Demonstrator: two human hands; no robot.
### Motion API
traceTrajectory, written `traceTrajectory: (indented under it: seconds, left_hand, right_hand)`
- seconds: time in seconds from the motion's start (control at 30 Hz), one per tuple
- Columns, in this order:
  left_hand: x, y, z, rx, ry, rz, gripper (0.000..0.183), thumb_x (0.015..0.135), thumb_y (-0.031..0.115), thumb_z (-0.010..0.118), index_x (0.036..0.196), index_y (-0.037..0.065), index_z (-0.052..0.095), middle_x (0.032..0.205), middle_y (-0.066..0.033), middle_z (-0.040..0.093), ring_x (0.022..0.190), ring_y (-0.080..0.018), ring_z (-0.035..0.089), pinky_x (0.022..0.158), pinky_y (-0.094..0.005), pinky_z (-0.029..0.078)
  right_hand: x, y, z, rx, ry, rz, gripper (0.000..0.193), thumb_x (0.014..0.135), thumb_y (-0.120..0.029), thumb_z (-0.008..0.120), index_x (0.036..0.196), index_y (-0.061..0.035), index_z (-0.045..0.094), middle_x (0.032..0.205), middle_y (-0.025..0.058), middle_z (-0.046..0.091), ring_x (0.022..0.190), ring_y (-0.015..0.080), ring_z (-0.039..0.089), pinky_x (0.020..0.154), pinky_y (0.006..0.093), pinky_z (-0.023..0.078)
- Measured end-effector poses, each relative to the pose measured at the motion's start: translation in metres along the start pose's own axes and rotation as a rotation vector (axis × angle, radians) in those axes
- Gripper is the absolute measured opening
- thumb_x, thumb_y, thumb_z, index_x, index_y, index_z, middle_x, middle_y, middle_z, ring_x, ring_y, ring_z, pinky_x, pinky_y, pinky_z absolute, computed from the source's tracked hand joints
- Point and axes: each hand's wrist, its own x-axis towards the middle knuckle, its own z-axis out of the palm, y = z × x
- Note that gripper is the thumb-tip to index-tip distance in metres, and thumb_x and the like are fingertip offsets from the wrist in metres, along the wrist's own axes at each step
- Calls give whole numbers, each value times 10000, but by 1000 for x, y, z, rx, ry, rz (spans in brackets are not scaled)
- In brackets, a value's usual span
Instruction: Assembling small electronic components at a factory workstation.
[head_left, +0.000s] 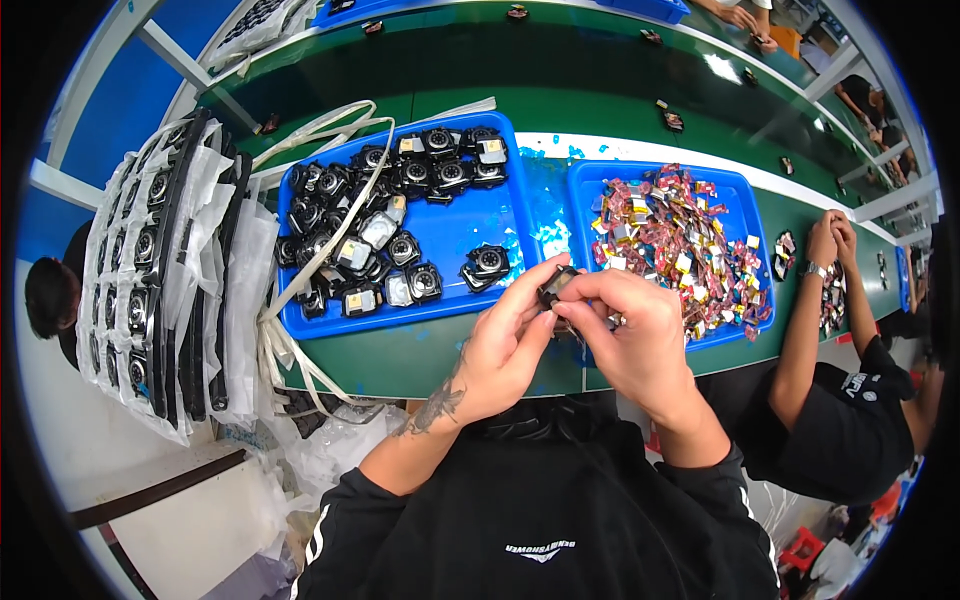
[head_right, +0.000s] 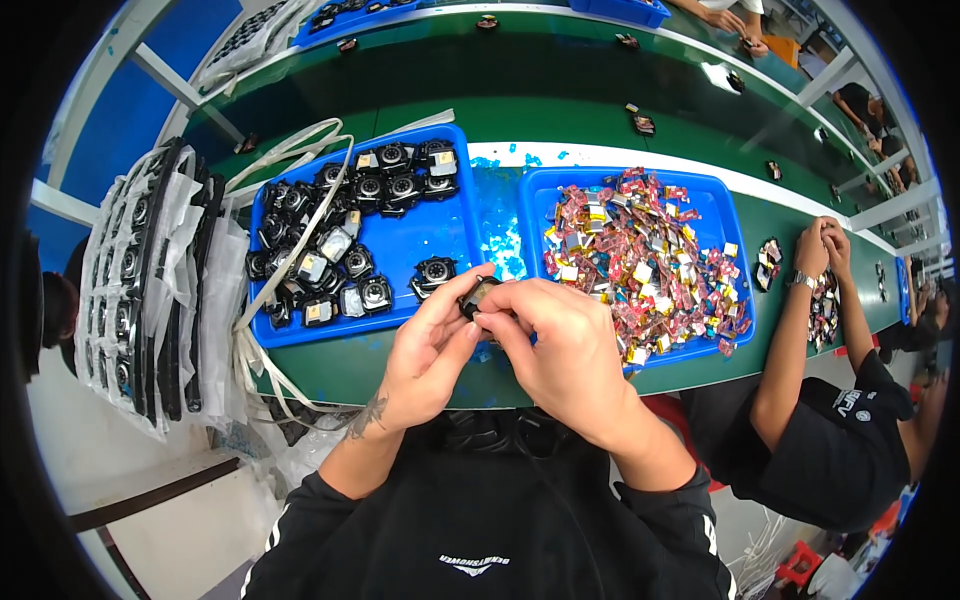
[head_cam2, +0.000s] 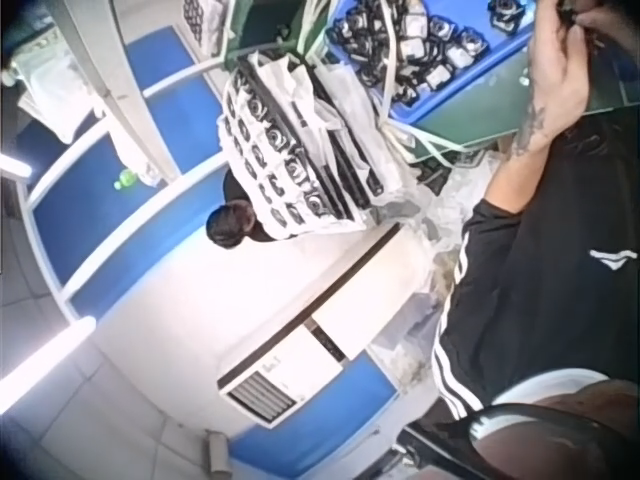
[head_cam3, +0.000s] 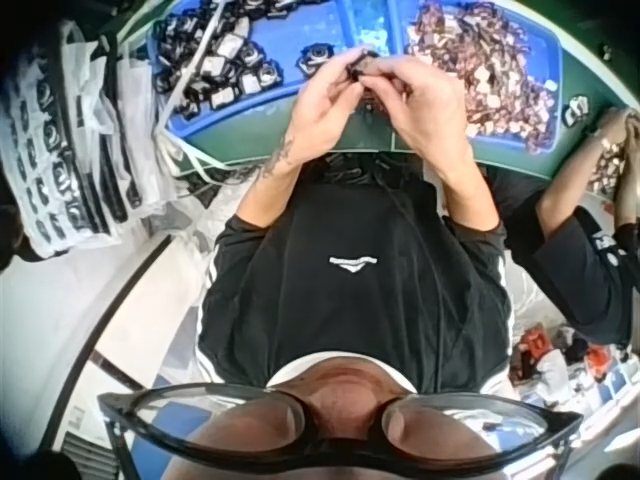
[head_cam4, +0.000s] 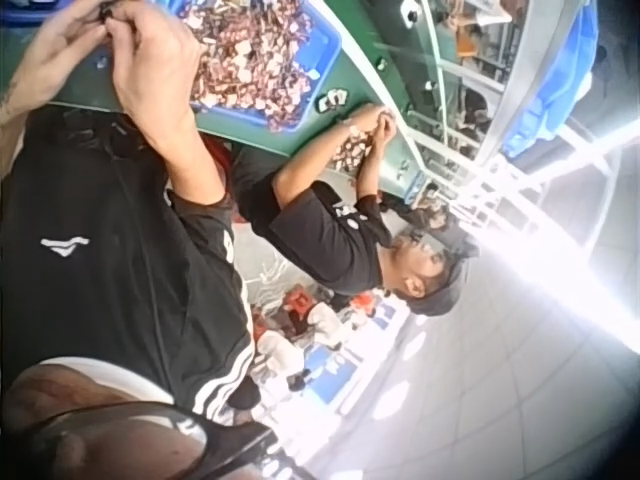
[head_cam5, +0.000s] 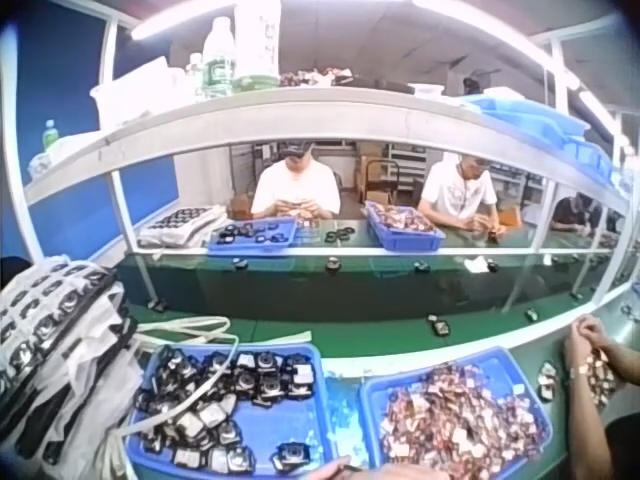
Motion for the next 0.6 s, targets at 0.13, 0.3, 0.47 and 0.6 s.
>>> traceTrajectory:
  seconds: [0.13, 0.3, 0.47, 0.6]
  left_hand:
    - [-1, 2, 0, -33, -2, -54, 497, 972, -69, 416, 1456, -43, 307, 1320, -148, 507, 1215, -185, 513, 1018, -303, 412]
    - [-2, -2, 1, 50, -1, 29, 496, 980, -59, 406, 1465, -17, 314, 1284, -148, 553, 1164, -176, 560, 991, -314, 454]
    - [-4, 3, 1, 109, -3, 0, 497, 971, -71, 417, 1458, -33, 322, 1305, -153, 535, 1197, -187, 540, 1016, -318, 437]
    - [-8, -1, 0, 115, -2, -21, 496, 966, -84, 422, 1451, -51, 326, 1328, -161, 516, 1223, -201, 523, 1035, -322, 424]
  right_hand:
    - [3, 4, 1, 10, -14, -75, 83, 783, -17, 717, 855, -21, 678, 775, 101, 675, 650, 247, 657, 576, 339, 513]
    - [0, 6, -1, -1, -34, -45, 75, 789, -32, 717, 853, -22, 678, 764, 100, 671, 641, 252, 647, 570, 340, 501]
    - [2, 4, -2, -9, -37, -79, 54, 782, -26, 717, 817, -27, 676, 735, 87, 659, 618, 239, 635, 568, 345, 493]
    - [2, -1, -3, 5, -69, -5, 48, 778, -20, 713, 791, -25, 667, 726, 84, 656, 606, 235, 635, 573, 349, 494]
